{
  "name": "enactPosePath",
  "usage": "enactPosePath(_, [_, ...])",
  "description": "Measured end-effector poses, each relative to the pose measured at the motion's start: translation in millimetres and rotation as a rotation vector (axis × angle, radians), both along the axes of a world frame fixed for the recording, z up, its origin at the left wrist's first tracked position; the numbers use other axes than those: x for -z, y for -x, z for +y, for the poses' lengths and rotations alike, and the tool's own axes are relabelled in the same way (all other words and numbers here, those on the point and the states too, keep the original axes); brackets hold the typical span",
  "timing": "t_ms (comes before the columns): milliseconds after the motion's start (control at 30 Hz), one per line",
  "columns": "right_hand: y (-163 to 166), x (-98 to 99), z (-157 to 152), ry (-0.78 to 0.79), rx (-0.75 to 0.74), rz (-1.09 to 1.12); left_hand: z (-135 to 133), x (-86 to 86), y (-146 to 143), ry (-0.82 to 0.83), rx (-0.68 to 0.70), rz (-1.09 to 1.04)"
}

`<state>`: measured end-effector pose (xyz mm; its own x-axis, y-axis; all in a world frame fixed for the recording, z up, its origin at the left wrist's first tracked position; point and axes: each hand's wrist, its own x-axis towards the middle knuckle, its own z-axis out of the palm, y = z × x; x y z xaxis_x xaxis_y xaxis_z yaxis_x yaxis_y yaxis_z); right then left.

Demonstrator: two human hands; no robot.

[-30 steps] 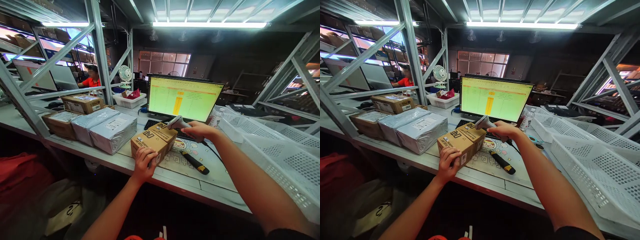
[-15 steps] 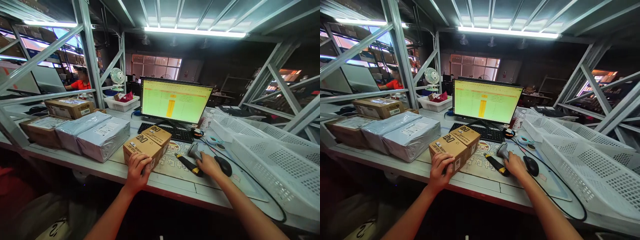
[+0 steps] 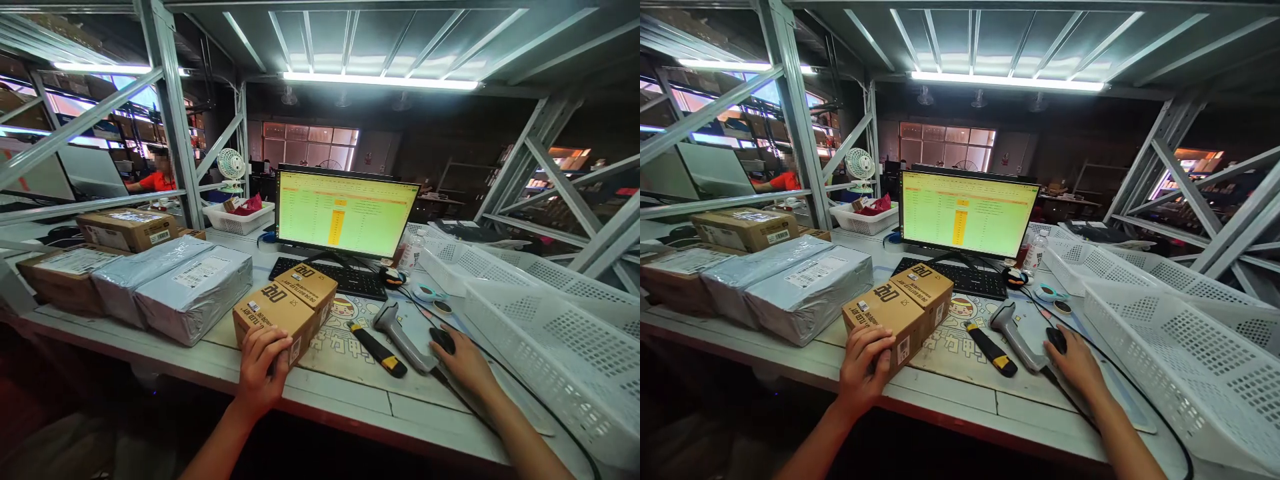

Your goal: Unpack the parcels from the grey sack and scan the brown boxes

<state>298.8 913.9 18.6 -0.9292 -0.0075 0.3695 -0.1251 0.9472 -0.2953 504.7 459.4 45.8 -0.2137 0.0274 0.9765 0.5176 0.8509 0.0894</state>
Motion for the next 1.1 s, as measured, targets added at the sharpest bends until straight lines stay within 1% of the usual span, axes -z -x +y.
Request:
enactPosePath(33, [1.6, 6.0, 3.4, 0.014, -0.017, 0.020, 0.4, 0.0, -0.1, -0.003, -0.001, 0.003])
enactPosePath(100, [3.8, 11.2, 6.8, 0.021, -0.027, 0.052, 0.8, -0.4, -0.7, -0.010, -0.004, 0.006])
enactPosePath(300, [10.2, 3.8, 15.0, 0.012, -0.063, 0.089, 0.4, -1.4, -1.3, -0.007, -0.025, 0.001])
enactPosePath(433, [11.6, 10.0, 20.2, 0.007, -0.061, 0.064, 0.9, -1.5, -1.0, -0.003, -0.024, -0.001])
enactPosePath(567, [7.6, 13.9, 15.0, -0.005, -0.005, 0.041, 1.7, -0.4, -0.3, -0.015, -0.023, 0.017])
enactPosePath(667, [2.9, 10.3, 7.6, -0.015, 0.082, 0.016, 2.2, 0.4, 0.7, -0.027, -0.032, 0.023])
enactPosePath(733, [0.0, 7.2, 3.8, -0.023, 0.102, 0.009, 2.6, 0.1, 1.1, -0.032, -0.039, 0.020])
enactPosePath(833, [-2.3, 5.2, 1.4, -0.024, 0.094, 0.043, 3.1, -1.2, 0.9, -0.041, -0.041, 0.017])
enactPosePath(933, [-2.3, 5.8, 1.1, -0.021, 0.043, 0.077, 3.8, -2.1, 0.2, -0.052, -0.059, 0.017])
enactPosePath(1000, [-2.3, 5.9, 0.9, -0.009, 0.014, 0.068, 4.1, -2.1, -0.1, -0.057, -0.072, 0.014])
enactPosePath(1100, [-3.8, 4.0, -0.1, 0.007, 0.024, 0.030, 4.1, -2.0, -0.5, -0.056, -0.068, 0.010])
